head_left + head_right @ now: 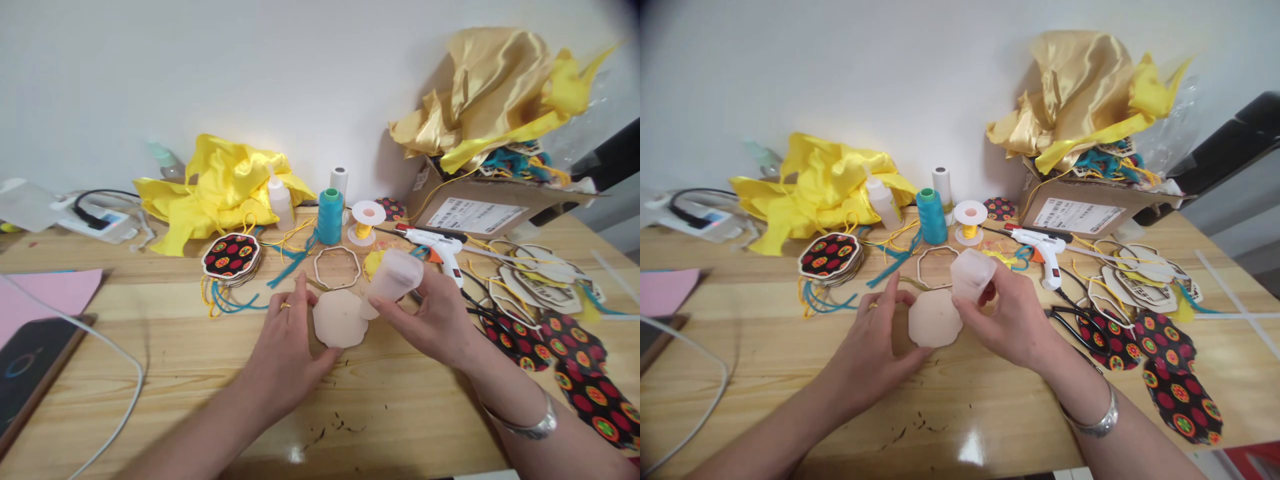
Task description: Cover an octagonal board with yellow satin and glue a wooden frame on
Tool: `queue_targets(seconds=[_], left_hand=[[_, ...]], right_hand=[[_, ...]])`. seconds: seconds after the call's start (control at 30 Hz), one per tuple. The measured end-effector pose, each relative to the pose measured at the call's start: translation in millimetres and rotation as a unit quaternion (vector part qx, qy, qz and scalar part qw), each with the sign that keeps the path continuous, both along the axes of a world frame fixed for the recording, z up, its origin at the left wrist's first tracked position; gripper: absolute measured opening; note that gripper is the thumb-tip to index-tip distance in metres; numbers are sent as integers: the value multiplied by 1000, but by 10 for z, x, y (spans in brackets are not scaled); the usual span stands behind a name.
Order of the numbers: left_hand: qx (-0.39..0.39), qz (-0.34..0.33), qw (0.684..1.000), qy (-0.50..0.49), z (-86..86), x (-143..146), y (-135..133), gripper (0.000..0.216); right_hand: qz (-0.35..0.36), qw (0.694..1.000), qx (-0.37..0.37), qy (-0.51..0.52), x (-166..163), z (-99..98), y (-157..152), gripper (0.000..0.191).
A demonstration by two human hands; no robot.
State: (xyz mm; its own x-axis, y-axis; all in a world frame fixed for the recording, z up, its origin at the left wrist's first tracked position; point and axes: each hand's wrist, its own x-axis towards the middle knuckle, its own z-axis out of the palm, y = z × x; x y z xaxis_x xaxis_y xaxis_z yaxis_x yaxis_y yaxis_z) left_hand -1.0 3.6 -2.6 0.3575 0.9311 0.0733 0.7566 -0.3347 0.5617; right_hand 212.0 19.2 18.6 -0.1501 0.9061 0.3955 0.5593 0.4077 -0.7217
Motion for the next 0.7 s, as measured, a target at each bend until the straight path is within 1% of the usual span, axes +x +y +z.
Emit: queue_targets(seconds=[0.13,0.5,0.7], left_hand=[[-6,3,1000,3,3,1,-6,103],[7,-7,1000,-4,-20,-11,-6,104],[2,-2,1000,1,-15,-3,-3,104]], right_hand=[[6,1000,-5,-12,-8,22,-2,17],[2,999,-8,-46,-26,105,-31,10],[7,1000,-9,-25,-17,49,-15,13]])
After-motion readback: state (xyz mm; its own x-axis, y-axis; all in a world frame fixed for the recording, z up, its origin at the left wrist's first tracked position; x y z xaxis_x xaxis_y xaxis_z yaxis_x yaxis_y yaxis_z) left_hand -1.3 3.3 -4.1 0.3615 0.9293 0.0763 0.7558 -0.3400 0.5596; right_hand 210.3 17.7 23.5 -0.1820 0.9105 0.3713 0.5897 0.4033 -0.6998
